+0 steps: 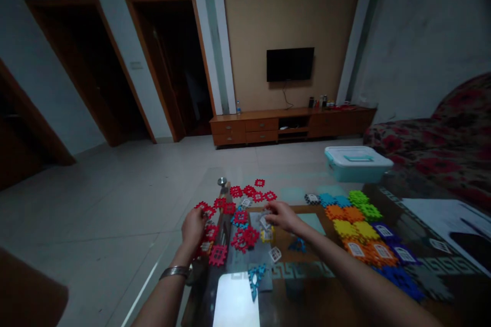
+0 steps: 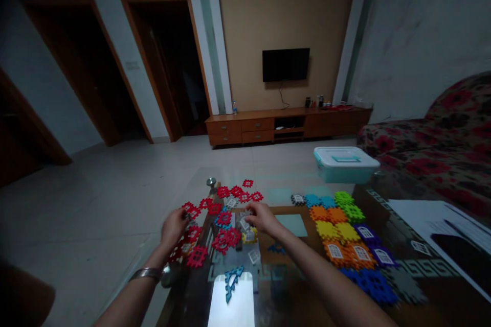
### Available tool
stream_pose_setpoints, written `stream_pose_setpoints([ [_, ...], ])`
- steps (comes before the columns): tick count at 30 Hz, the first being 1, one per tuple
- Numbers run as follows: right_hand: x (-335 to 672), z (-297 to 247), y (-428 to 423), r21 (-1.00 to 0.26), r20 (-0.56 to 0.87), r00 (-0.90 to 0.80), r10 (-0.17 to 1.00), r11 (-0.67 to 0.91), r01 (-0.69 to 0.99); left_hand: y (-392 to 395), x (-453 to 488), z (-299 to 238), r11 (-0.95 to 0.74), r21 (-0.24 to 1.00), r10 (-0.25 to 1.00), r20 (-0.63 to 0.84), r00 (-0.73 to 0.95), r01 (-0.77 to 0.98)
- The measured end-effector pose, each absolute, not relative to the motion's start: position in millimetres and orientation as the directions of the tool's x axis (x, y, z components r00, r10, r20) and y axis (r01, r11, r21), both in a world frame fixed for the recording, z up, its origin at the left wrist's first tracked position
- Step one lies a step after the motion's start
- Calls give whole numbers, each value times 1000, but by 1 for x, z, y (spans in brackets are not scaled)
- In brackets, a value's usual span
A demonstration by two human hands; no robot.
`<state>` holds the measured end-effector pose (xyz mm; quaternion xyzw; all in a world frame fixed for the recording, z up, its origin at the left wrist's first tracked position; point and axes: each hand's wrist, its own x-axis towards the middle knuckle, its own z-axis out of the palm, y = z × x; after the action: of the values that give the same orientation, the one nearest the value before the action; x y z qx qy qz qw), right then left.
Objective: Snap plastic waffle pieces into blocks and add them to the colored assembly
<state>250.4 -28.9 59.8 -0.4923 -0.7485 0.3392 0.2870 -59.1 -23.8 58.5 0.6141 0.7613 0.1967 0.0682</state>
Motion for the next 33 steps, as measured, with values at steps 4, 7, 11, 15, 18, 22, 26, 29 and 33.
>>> stream_pose_setpoints([
  [4, 306, 40, -63, -904, -45, -159, 986, 27, 427, -40, -2, 66, 41, 553, 980, 139, -140, 832],
  [7, 335, 24, -88, -929, -97, -88, 991, -58, 365, -76, 66, 49, 75, 886, 990, -119, 70, 457],
  [11, 366, 8, -117, -840, -129, -82, 988, -65, 538, -129, 136, 21, 339, 938, 882, -345, 321, 76],
  [15, 377, 2, -133, -678, -233, -149, 961, -51, 733, -146, 153, 13, 375, 923, 886, -331, 325, -83],
  [18, 360, -2, -133, -723, -183, -180, 966, -9, 690, -144, 150, 10, 379, 914, 908, -337, 250, -145],
  [22, 329, -4, -123, -791, -30, -207, 978, 103, 602, -145, 148, 6, 354, 927, 920, -320, 228, -126],
  [26, 327, -2, -119, -784, -22, -129, 991, 63, 617, -152, 146, 10, 206, 979, 957, -199, 209, -11],
  [29, 342, 0, -121, -822, -67, -133, 989, 21, 569, -155, 142, 14, 223, 975, 950, -220, 221, 14],
  [33, 362, 2, -125, -892, -122, -203, 972, -18, 452, -158, 134, 19, 320, 947, 895, -308, 322, 16],
])
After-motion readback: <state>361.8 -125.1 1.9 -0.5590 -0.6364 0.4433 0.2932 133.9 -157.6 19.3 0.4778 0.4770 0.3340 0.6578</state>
